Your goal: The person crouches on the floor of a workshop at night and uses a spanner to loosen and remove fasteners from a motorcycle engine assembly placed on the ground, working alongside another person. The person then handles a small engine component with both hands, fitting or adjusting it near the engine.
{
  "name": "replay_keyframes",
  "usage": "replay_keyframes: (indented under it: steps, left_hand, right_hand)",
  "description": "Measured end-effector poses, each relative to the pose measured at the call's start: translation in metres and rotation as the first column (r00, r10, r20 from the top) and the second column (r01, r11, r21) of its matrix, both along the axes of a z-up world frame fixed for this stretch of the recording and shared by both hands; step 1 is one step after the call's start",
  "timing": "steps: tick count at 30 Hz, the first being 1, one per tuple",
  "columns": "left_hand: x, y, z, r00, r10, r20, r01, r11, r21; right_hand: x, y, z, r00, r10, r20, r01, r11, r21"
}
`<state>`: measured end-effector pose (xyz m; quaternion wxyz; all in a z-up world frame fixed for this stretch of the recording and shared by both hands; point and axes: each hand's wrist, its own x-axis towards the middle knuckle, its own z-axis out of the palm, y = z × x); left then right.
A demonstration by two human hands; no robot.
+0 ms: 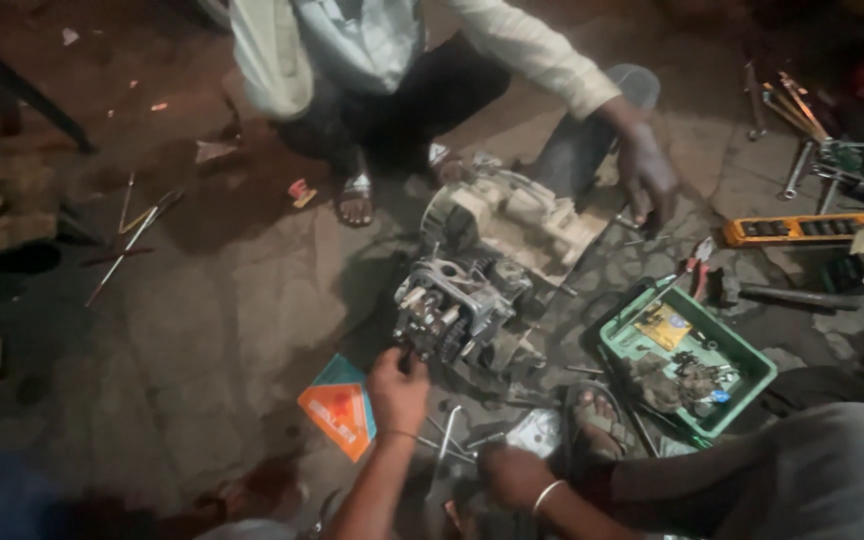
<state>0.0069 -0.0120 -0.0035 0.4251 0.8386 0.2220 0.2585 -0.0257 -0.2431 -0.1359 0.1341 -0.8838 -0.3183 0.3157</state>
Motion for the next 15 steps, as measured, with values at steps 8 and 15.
replay_keyframes:
  steps: [8,15]
  left_hand:
    - [0.0,-0.005,0.005,0.999,0.027,-0.029,-0.03,0.99,-0.136]
    - [0.001,-0.004,0.002,0.999,0.028,0.02,-0.025,0.993,-0.116]
  right_hand:
    - [0.001,0.0,0.173,0.903,0.38,0.2,-0.403,0.911,0.09]
    - [0.025,-0.034,0.273,0.887,0.456,0.076,-0.437,0.88,-0.189]
